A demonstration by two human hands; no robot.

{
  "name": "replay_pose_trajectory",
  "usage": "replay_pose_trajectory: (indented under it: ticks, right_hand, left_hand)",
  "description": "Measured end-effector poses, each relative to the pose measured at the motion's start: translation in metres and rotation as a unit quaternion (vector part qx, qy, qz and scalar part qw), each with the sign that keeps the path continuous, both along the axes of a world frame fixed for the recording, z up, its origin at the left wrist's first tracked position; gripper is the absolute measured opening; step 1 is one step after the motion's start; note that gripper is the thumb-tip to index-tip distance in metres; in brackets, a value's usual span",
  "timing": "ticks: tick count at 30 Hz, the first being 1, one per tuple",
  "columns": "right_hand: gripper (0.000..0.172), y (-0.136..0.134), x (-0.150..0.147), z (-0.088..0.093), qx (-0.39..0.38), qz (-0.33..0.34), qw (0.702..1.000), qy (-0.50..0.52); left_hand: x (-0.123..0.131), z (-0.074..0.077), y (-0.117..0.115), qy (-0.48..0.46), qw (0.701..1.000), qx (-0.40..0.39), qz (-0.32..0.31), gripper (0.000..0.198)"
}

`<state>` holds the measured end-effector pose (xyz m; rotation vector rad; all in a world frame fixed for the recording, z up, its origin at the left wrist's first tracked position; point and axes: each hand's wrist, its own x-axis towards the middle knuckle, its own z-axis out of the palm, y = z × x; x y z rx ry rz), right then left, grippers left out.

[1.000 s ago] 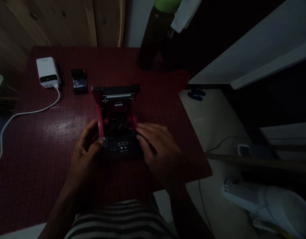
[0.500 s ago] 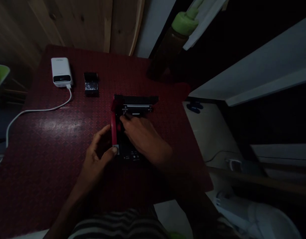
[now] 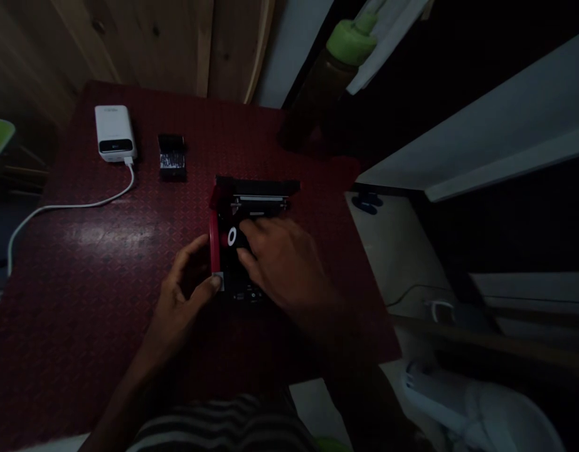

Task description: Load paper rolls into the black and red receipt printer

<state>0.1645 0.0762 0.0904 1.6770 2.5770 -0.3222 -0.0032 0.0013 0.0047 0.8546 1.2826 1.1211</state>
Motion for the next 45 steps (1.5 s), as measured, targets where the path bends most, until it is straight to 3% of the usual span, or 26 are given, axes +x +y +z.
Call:
replay_pose_trajectory:
  ticks: [3, 7, 10, 14, 18, 23, 26, 31, 36, 38, 41, 45]
  right_hand:
    - [0.012, -0.021, 0.027, 0.005, 0.09, 0.008, 0.984, 0.153]
    - [0.026, -0.029, 0.082, 0.002, 0.107, -0.068, 0.914, 0.384]
    - [0.026, -0.012, 0.118, -0.023, 0.11, -0.184, 0.85, 0.481]
    - [0.038, 0.021, 0.135, -0.078, 0.15, -0.286, 0.782, 0.533]
    - [0.035, 0.033, 0.124, -0.118, 0.087, -0.299, 0.809, 0.499]
    - [0.03, 0.03, 0.11, -0.136, 0.055, -0.287, 0.829, 0.476]
    - [0.032, 0.03, 0.11, -0.139, 0.047, -0.285, 0.834, 0.47]
    - [0.053, 0.009, 0.126, -0.139, 0.03, -0.297, 0.831, 0.47]
    - [0.027, -0.048, 0.143, -0.124, 0.006, -0.316, 0.832, 0.457]
    - [0.028, -0.064, 0.14, -0.119, -0.025, -0.288, 0.84, 0.458]
    - [0.041, -0.072, 0.125, -0.121, -0.047, -0.236, 0.852, 0.465]
    - [0.03, -0.07, 0.119, -0.12, -0.039, -0.237, 0.855, 0.46]
  left_hand:
    - [0.001, 0.002, -0.001, -0.013, 1.0, -0.012, 0.002, 0.072]
    - [0.001, 0.001, -0.002, 0.003, 1.0, -0.023, 0.0, 0.073]
    - [0.001, 0.0, -0.002, 0.028, 0.999, -0.024, 0.008, 0.075]
    - [-0.001, -0.003, 0.0, 0.045, 0.999, -0.019, 0.005, 0.072]
    - [-0.005, -0.008, 0.001, 0.065, 0.998, -0.001, -0.003, 0.07]
    - [-0.003, -0.001, 0.001, 0.072, 0.997, -0.02, -0.003, 0.071]
    - [0.0, 0.005, 0.001, 0.075, 0.997, -0.031, 0.01, 0.069]
    - [0.002, 0.006, 0.002, 0.072, 0.997, -0.026, 0.018, 0.067]
    - [0.002, 0.002, 0.002, 0.058, 0.998, -0.036, 0.015, 0.064]
    - [0.001, 0.001, 0.003, 0.056, 0.998, -0.035, 0.014, 0.063]
    - [0.0, -0.001, 0.004, 0.067, 0.997, -0.023, 0.011, 0.06]
    - [-0.001, -0.004, 0.004, 0.085, 0.996, -0.013, 0.014, 0.066]
